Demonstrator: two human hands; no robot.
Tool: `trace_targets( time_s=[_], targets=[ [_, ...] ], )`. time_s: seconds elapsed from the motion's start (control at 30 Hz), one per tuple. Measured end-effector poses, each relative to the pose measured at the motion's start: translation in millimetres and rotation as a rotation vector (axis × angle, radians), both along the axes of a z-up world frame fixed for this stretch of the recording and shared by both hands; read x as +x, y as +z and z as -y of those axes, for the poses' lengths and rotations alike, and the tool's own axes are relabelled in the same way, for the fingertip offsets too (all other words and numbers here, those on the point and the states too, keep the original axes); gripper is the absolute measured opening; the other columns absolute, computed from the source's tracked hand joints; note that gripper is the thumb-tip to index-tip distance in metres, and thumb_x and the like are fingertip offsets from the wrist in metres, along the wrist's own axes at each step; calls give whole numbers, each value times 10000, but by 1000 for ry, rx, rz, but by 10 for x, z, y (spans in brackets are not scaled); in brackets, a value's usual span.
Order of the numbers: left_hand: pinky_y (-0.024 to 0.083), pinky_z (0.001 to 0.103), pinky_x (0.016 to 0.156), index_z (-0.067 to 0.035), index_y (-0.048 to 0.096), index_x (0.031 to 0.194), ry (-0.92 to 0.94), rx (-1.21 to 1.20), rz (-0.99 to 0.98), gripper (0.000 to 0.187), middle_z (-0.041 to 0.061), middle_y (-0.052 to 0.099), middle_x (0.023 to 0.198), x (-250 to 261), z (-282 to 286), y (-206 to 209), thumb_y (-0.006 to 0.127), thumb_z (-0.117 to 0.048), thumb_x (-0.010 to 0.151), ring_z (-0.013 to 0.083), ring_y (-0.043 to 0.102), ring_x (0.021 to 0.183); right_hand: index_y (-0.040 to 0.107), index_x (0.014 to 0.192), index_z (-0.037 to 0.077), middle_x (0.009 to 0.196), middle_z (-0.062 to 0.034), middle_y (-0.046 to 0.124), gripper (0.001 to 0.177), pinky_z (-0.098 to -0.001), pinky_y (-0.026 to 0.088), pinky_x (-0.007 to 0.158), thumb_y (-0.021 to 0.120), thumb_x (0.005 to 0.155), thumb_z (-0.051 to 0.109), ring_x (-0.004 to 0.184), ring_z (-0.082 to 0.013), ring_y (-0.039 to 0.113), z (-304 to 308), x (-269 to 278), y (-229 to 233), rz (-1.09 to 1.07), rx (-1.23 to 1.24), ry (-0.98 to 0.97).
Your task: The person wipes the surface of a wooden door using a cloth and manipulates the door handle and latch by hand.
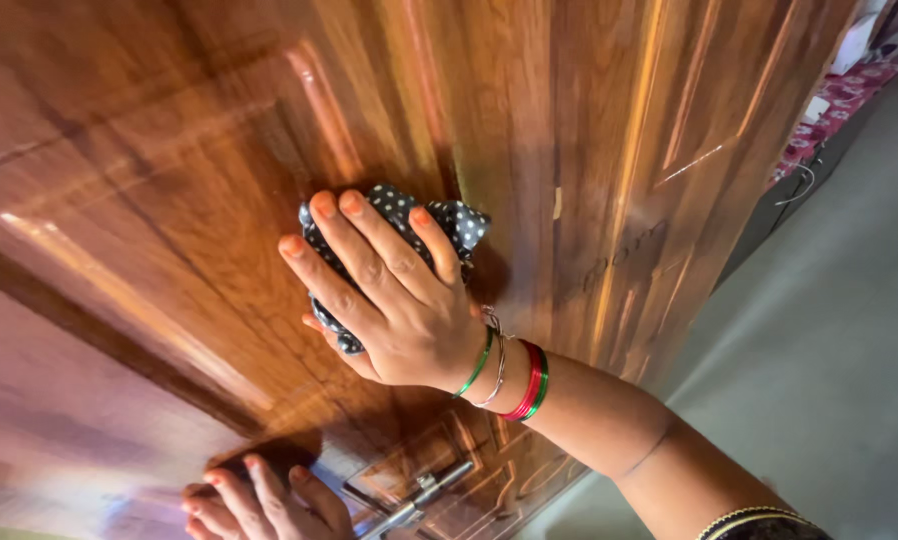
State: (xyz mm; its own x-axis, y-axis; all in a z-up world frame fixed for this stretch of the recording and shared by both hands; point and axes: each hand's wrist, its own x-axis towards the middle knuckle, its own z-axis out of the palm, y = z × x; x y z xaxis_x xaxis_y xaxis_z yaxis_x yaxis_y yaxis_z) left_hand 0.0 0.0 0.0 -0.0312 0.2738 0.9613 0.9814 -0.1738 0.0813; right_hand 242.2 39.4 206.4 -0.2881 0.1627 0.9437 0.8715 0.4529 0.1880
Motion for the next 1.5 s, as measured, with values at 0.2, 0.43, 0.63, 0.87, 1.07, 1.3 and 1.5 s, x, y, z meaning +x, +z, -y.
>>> trace_targets(
  time_s=[0.2, 0.43, 0.63, 0.87, 1.07, 1.3, 1.5],
  targets=[
    [196, 771, 1243, 21, 605, 1443, 19, 35, 18, 451, 295, 498, 1568, -97, -67, -232, 599, -88, 1005, 548, 313, 1544, 463, 1583, 133, 1631, -105, 447, 674, -503, 78, 1306, 393, 1105, 602, 1544, -252, 379, -9, -413, -273, 13, 18, 144],
    [210, 714, 1222, 14, 501, 1491, 1, -39, -44, 533, 212, 450, 1589, -177, 38, -163, 571, -237, 1027, 452, 304, 1522, 453, 1589, 129, 1630, -44, 451, 720, -453, -13, 1299, 282, 1089, 618, 1534, -180, 359, -1, -1103, -810, 160, -8, 403],
    [122, 662, 1235, 30, 221, 1570, -150, 3, 37, 686, 190, 397, 1633, -100, 97, -30, 542, -294, 1057, 411, 254, 1559, 542, 1542, 121, 1602, -14, 516, 543, -446, 16, 1316, 471, 1123, 459, 1517, -112, 436, 172, -1113, -1356, 252, -110, 457],
    [82, 662, 1274, -37, 320, 1572, -129, -58, -7, 631, 242, 428, 1620, -189, 131, -64, 585, -128, 1006, 421, 227, 1594, 590, 1496, 157, 1568, -10, 535, 491, -449, 66, 1311, 523, 1100, 438, 1502, -141, 436, 129, -789, -1845, 371, 21, 329],
    [78, 633, 1262, -88, 378, 1549, -202, 16, -6, 639, 275, 442, 1582, -194, 103, -40, 662, -254, 1002, 422, 234, 1570, 621, 1455, 161, 1578, 1, 515, 419, -456, 114, 1316, 593, 1098, 379, 1491, -151, 440, -146, -259, -2203, 378, 69, 310],
    [168, 680, 1254, -37, 506, 1458, -71, 87, 102, 604, 285, 559, 1472, -40, -16, -196, 646, -150, 881, 484, 368, 1514, 597, 1447, 142, 1521, -53, 542, 424, -498, 162, 1275, 505, 1123, 400, 1458, -229, 453, -233, 833, -2009, 171, -71, 77],
    [218, 675, 1320, 75, 410, 1522, -147, 140, 123, 643, 345, 482, 1546, 179, 38, -55, 616, -129, 948, 581, 299, 1531, 498, 1521, 98, 1563, -98, 499, 524, -534, 155, 1289, 275, 1150, 394, 1515, -277, 394, -285, 907, -1847, -251, -66, 121]
  ],
)
